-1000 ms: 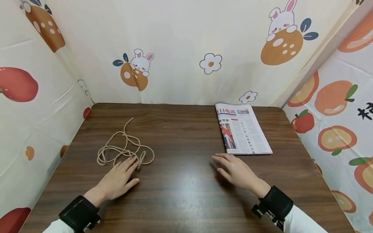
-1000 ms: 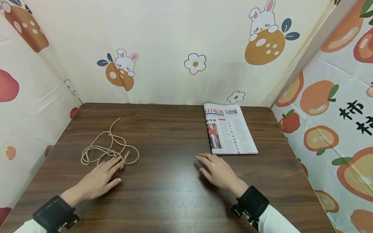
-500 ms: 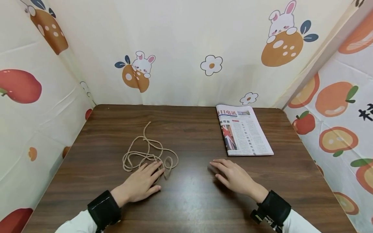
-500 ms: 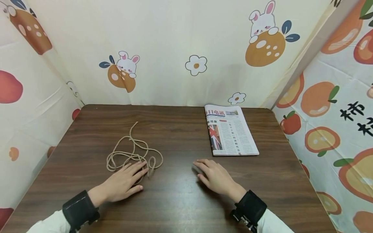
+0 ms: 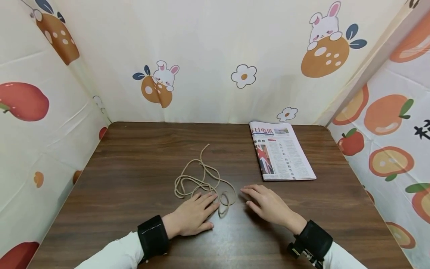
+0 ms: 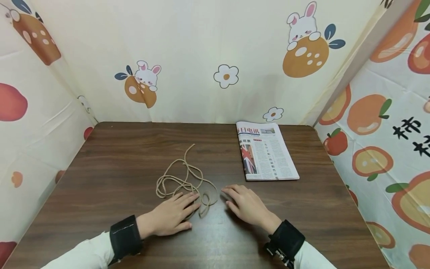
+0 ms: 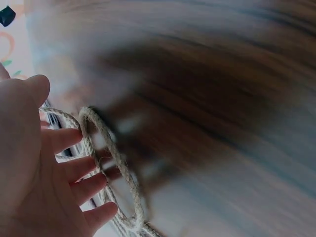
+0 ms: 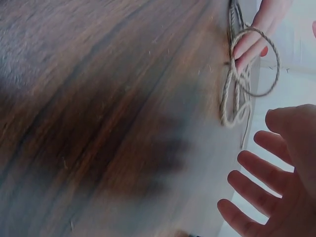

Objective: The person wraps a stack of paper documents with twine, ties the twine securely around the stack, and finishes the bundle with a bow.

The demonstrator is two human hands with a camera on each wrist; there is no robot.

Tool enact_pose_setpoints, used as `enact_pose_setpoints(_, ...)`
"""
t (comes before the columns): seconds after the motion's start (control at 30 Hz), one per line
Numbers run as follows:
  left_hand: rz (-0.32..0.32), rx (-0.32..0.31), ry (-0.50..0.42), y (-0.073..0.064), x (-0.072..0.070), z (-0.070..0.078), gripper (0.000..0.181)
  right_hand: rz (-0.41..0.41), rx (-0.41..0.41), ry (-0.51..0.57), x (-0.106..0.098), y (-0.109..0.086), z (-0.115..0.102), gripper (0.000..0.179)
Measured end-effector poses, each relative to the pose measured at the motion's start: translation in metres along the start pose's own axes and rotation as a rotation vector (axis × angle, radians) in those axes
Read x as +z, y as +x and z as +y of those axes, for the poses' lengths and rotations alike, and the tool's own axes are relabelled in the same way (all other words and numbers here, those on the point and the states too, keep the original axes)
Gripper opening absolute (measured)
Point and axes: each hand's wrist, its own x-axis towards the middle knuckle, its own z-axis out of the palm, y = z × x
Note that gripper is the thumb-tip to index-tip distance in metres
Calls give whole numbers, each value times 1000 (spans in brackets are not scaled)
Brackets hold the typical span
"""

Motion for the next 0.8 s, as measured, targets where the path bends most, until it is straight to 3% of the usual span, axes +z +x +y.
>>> enact_pose_setpoints(0.17, -2, 26, 39, 18, -1, 13, 62, 48, 6, 0, 2, 3, -2, 29)
enact_pose_setpoints(0.5, -31, 6, 92, 49, -6, 32, 62, 145, 10, 18, 4, 14, -8, 15)
enact_pose_setpoints(0.7, -34, 3, 64, 51, -11, 31, 61, 206, -6, 41, 7, 20, -14, 10)
enact_pose_setpoints(0.8, 2, 0, 26, 47, -16, 25, 60, 210, -2, 40, 8, 21, -16, 9)
